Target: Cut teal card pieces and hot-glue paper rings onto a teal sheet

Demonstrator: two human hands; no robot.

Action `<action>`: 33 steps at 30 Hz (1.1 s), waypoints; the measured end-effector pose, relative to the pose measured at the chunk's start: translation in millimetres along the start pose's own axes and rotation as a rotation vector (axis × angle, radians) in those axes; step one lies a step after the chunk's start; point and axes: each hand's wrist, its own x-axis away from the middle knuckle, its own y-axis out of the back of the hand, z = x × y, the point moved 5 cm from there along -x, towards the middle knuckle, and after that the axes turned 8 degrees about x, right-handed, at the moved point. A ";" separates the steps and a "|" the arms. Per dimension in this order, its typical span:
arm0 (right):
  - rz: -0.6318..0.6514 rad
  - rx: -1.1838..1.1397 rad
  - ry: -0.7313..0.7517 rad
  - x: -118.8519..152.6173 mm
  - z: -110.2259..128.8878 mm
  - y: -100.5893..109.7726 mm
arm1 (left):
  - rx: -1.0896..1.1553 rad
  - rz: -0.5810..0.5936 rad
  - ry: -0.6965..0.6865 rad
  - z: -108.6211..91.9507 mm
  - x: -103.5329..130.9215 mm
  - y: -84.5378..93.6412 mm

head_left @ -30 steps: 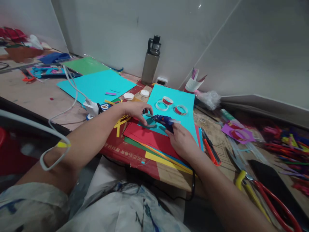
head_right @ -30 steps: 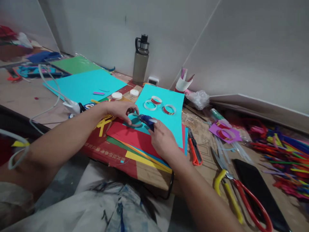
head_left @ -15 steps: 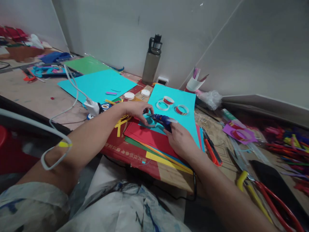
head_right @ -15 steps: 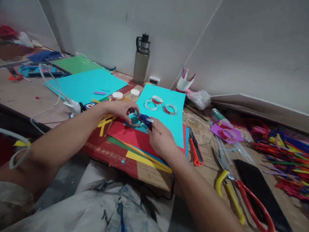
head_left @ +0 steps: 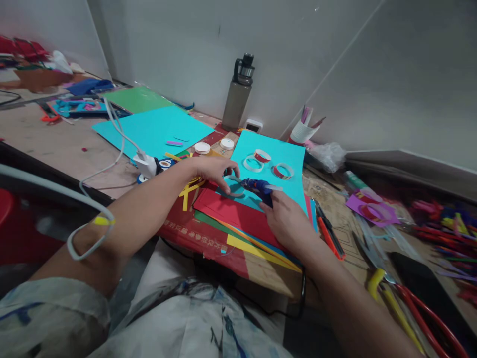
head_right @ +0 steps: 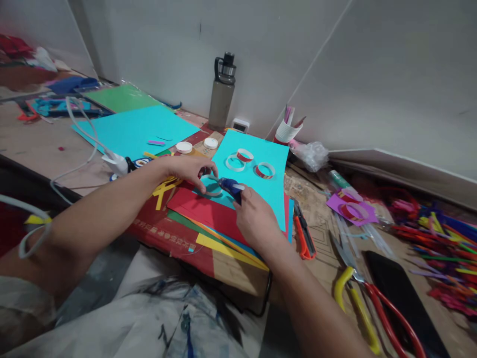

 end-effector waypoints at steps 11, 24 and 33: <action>-0.007 -0.001 -0.023 -3.4 -2.3 -4.8 | -0.004 0.008 0.007 -2.4 1.5 0.7; 0.034 0.033 0.004 -3.3 -0.3 -2.3 | 0.005 0.007 0.005 -2.5 1.3 0.5; 0.030 0.015 -0.040 -6.4 1.2 -2.0 | -0.007 0.006 0.029 -4.4 2.6 0.9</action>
